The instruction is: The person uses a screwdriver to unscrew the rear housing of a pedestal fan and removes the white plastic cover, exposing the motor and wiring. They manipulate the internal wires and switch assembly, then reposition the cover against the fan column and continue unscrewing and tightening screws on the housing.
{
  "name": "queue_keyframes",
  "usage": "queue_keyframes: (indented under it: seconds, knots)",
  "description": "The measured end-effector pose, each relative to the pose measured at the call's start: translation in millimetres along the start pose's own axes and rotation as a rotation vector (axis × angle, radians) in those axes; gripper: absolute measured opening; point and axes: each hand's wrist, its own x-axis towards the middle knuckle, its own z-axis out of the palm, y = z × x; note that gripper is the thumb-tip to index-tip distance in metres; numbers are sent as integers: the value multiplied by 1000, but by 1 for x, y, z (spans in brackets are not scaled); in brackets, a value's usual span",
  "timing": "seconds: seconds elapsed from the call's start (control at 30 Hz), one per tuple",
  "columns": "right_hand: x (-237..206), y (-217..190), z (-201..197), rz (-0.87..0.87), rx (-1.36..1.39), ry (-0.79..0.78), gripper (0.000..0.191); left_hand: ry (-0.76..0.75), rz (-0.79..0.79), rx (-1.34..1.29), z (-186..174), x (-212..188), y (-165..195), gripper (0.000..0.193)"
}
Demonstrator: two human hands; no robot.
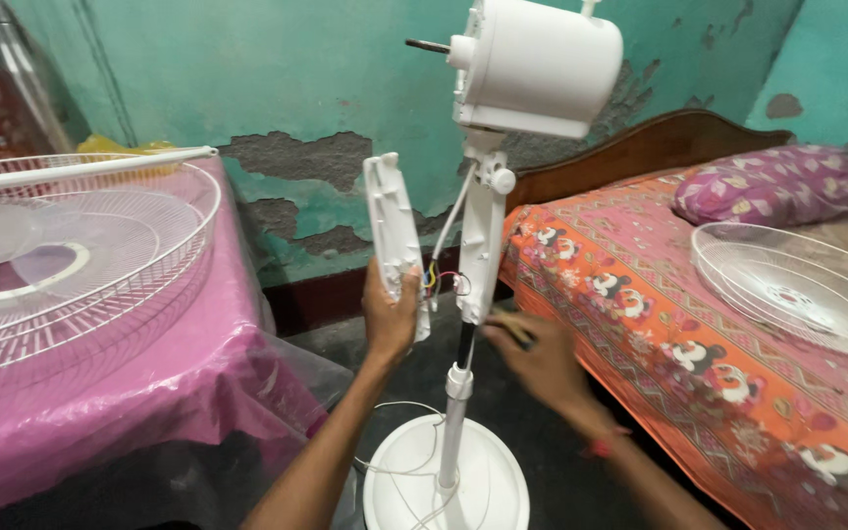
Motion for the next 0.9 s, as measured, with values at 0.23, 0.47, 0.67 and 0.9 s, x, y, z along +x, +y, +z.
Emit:
queue_keyframes:
  seconds: [0.23,0.47,0.67,0.9]
  knots:
    - [-124,109,-228,692,-236,164,69,120,82,171,20,6,-17,33]
    - [-207,143,-422,782,-419,186,55,235,444,297,63,-19,-26,35]
    - [-182,185,-478,826,-621,375,26,100,20,98,81,-25,-45,36]
    - [-140,283,-450,685,-509,194,28,67,-157,188,114,-26,-49,47]
